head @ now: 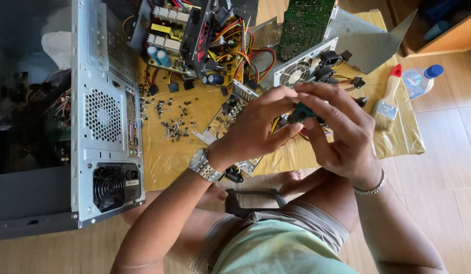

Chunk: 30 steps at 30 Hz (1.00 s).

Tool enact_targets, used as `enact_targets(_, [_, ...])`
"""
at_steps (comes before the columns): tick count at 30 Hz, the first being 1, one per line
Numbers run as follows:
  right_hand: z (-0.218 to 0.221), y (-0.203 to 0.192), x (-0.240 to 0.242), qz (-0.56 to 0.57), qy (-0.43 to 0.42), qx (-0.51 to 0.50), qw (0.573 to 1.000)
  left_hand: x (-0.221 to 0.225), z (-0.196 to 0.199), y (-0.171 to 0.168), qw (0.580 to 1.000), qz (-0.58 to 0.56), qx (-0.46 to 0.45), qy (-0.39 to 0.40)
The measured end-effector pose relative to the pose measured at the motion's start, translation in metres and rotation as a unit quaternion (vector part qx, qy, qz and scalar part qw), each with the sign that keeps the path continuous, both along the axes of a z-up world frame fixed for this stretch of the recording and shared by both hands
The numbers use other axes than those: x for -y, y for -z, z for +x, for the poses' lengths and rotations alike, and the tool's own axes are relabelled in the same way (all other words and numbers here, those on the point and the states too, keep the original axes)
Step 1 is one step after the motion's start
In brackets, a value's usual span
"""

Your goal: Disassembling a computer power supply unit, removing and cleaning the fan, and working on the internal circuit board with a screwdriver.

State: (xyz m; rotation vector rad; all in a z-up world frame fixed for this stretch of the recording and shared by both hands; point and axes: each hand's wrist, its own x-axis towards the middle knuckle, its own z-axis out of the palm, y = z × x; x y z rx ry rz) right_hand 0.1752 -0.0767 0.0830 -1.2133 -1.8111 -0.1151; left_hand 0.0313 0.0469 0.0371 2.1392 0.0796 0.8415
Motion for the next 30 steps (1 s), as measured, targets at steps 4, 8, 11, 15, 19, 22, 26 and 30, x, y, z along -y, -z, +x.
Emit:
enact_targets(4, [0.009,0.013,0.001,0.015,0.031,0.009,0.999,-0.002,0.005,0.003,1.0,0.002,0.019,-0.002])
enact_targets(8, [0.006,0.004,0.003,-0.003,0.048,0.023,0.999,0.0,0.005,-0.003,1.0,-0.008,0.006,0.016])
enact_targets(11, [0.008,0.001,0.006,-0.018,0.057,0.034,0.998,0.001,0.006,0.0,0.999,0.009,0.031,0.001])
enact_targets(15, [0.006,-0.009,0.011,0.0,0.063,0.058,0.996,0.004,0.003,-0.005,0.999,-0.006,0.048,-0.001])
enact_targets(19, [0.006,-0.017,0.018,0.011,0.051,0.042,0.998,0.009,-0.005,-0.018,0.999,-0.002,0.047,0.001])
enact_targets(22, [0.005,-0.029,0.028,0.032,0.083,0.018,0.996,0.008,-0.017,-0.023,0.999,0.035,-0.018,0.013])
enact_targets(26, [0.015,-0.028,0.047,0.074,0.105,-0.023,0.991,0.011,-0.035,-0.023,0.993,0.104,-0.059,-0.004])
enact_targets(30, [0.018,-0.015,0.065,0.031,0.132,-0.133,0.982,0.017,-0.046,-0.014,0.987,0.145,-0.056,-0.038])
